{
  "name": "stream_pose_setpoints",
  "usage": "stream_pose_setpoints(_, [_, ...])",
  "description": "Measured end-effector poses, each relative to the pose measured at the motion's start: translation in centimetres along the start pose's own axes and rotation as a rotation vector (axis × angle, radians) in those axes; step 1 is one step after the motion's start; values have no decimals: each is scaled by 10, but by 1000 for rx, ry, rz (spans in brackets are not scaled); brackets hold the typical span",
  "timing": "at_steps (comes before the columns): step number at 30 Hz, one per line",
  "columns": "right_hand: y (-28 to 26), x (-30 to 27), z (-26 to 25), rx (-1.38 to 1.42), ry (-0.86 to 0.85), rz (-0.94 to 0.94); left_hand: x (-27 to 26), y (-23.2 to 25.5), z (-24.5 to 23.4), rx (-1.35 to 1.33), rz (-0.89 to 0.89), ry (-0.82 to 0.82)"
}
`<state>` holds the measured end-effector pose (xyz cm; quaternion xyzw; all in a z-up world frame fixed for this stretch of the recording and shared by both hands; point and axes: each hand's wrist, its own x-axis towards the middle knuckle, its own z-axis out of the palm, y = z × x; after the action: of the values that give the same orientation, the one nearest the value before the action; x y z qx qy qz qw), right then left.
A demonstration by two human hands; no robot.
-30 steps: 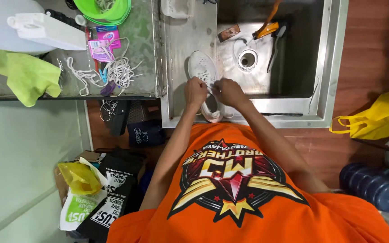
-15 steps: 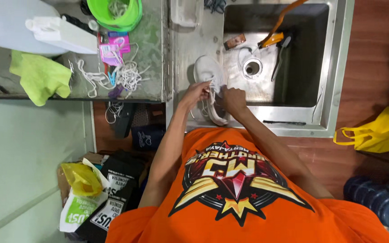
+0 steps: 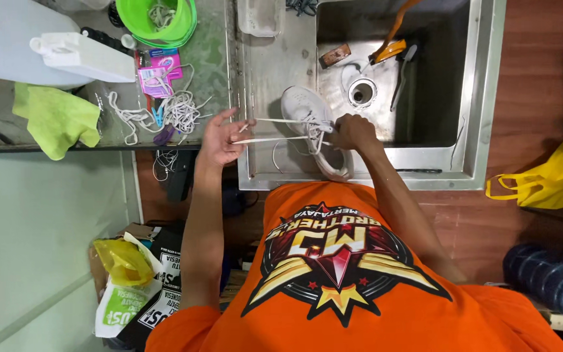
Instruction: The person cleans a shoe by first removing the laces from a white shoe, then dipping a small brush into a sink and scrubbing the sole and upper portions of the shoe, and finally rinsing the shoe under a faucet.
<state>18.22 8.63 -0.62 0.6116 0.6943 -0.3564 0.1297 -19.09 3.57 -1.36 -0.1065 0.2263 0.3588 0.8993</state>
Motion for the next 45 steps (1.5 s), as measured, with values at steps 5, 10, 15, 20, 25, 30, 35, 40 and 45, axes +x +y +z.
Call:
stream_pose_setpoints(5, [9,4,11,52,-4,-15,-33,-11,55,94,223,60])
stream_pose_setpoints(10, [21,11,17,190,21,-36,-57,-8,59,178,258,234])
stream_pose_setpoints(15, [39,34,39,218,-45,-5,-71,19,17,116,234,134])
stream_pose_setpoints(20, [-3,-3,6,152,21,-114,-89,22,29,389,369,299])
stream_pose_setpoints(25, [-5,12,20,91,3,-98,-100,11,68,815,232,453])
stream_pose_setpoints(30, [-19,22,28,-58,45,-186,-64,26,10,1795,919,1025])
stream_pose_setpoints(35, [-14,47,51,143,-35,-237,42,-87,80,1437,1093,1020])
stream_pose_setpoints(40, [-41,-8,3,148,-109,-228,112,-129,-16,2126,1040,716])
stream_pose_setpoints(45, [-49,-19,19,432,163,-402,106,-133,-8,1690,943,759])
